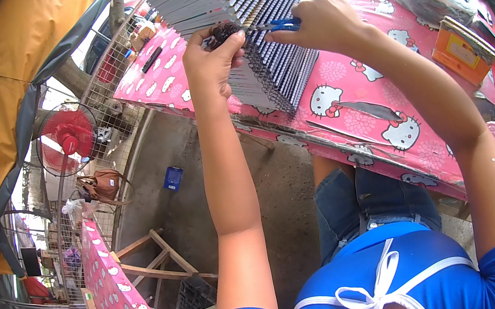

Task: The person uses pliers to trim the wire of a stack of spiral notebooks, then separates the notebooks and organizes them into multiple smaller stacks on a table.

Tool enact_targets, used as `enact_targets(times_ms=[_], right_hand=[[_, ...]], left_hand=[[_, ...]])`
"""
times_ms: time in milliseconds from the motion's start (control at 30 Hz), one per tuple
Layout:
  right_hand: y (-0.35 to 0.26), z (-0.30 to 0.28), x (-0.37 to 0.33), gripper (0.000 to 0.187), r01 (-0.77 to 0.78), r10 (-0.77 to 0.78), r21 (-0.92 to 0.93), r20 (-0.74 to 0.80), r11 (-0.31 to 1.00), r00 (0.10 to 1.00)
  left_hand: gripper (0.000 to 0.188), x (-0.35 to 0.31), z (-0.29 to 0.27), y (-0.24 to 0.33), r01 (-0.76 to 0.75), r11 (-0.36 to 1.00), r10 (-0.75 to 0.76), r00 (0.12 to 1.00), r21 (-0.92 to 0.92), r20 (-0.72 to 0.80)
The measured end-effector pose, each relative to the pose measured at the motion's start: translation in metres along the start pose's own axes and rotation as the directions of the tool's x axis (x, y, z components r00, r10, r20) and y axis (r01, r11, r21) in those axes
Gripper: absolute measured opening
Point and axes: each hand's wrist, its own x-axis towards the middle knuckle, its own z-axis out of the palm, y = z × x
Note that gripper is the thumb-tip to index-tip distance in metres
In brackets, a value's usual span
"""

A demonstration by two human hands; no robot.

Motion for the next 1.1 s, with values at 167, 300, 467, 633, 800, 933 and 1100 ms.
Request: enact_targets(times_ms=[167, 300, 467, 633, 800, 933, 1100], right_hand=[[0.013, 0.007, -0.008, 0.072, 0.087, -0.089, -0.018, -0.077, 0.996, 0.993], [0.014, 0.020, -0.003, 0.071, 0.140, -0.149, -0.060, -0.203, 0.988, 0.968], [0.000, 0.008, -0.002, 0.070, 0.026, -0.026, -0.016, 0.002, 1.000, 1.000], [0.005, 0.020, -0.013, 0.069, 0.057, -0.058, -0.009, -0.095, 0.998, 0.994], [0.004, 0.025, -0.009, 0.070, 0.079, -0.084, -0.048, -0.111, 0.996, 0.990], [-0.006, 0.011, -0.012, 0.071, -0.062, 0.064, -0.015, 0.155, 0.998, 0.986], [0.018, 0.025, -0.023, 0.069, 0.057, -0.059, -0.022, -0.071, 0.998, 0.996]], left_hand=[[0.037, -0.006, -0.008, -0.012, 0.101, 0.978, -0.106, 0.994, -0.185, -0.019], [0.039, -0.008, 0.000, -0.013, 0.170, 0.960, -0.171, 0.985, -0.220, 0.017], [0.042, -0.007, -0.003, -0.011, 0.123, 0.987, -0.120, 0.992, -0.105, 0.036], [0.045, -0.009, -0.012, -0.021, 0.142, 0.962, -0.140, 0.990, -0.234, 0.024], [0.044, -0.015, -0.004, -0.021, 0.106, 0.972, -0.105, 0.994, -0.212, 0.016], [0.041, -0.012, -0.008, -0.027, 0.099, 0.980, -0.097, 0.995, -0.171, 0.018], [0.038, -0.020, -0.006, -0.028, 0.188, 0.954, -0.193, 0.981, -0.234, 0.000]])
